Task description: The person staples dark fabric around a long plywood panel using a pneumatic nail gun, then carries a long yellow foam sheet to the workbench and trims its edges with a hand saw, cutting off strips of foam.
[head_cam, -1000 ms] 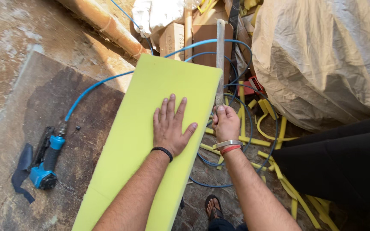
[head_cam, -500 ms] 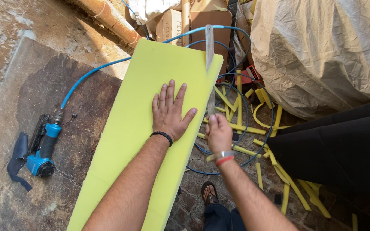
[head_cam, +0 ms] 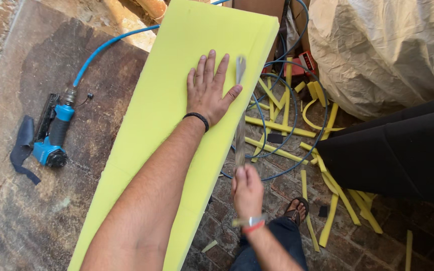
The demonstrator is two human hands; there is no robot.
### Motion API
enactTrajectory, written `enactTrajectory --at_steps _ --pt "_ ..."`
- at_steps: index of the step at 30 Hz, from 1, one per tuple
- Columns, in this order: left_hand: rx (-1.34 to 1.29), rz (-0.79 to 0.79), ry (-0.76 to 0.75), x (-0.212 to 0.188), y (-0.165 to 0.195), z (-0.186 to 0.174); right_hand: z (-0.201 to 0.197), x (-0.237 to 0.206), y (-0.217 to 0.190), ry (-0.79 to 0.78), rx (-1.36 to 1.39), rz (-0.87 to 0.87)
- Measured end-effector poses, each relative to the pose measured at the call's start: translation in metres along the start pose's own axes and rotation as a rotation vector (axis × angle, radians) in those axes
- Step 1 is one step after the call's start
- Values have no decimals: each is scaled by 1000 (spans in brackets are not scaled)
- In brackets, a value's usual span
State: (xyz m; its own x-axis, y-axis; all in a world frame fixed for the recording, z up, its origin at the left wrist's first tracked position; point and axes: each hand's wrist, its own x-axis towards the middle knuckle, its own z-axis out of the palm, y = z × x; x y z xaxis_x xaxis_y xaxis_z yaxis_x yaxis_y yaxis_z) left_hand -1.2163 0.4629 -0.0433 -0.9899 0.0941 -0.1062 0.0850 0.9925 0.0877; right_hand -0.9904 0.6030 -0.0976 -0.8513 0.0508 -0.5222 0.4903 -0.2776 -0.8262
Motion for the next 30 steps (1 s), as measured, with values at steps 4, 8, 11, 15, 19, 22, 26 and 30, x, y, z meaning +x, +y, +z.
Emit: enactTrajectory --at_steps 4,8,11,15,19,22,26,30 --pt "-2 166 -2 -61 -14 -16 -8 -55 22 -39 241 210" --pt "68 208 -8 -177 -33 -21 10 14 9 -60 250 18" --pt "66 167 -41 -227 -41 -11 19 -9 12 -29 204 22" --pt "45 170 6 -221 -43 -7 11 -125 32 -3 152 173" --pt "37 172 16 -220 -42 -11 12 -107 51 7 148 53" --pt "27 169 28 -224 -45 -6 22 -74 71 -55 141 20" --pt "23 184 1 -220 -50 3 17 -165 110 -38 188 78" --pt "-60 203 14 -245 -50 0 10 -207 122 47 155 225"
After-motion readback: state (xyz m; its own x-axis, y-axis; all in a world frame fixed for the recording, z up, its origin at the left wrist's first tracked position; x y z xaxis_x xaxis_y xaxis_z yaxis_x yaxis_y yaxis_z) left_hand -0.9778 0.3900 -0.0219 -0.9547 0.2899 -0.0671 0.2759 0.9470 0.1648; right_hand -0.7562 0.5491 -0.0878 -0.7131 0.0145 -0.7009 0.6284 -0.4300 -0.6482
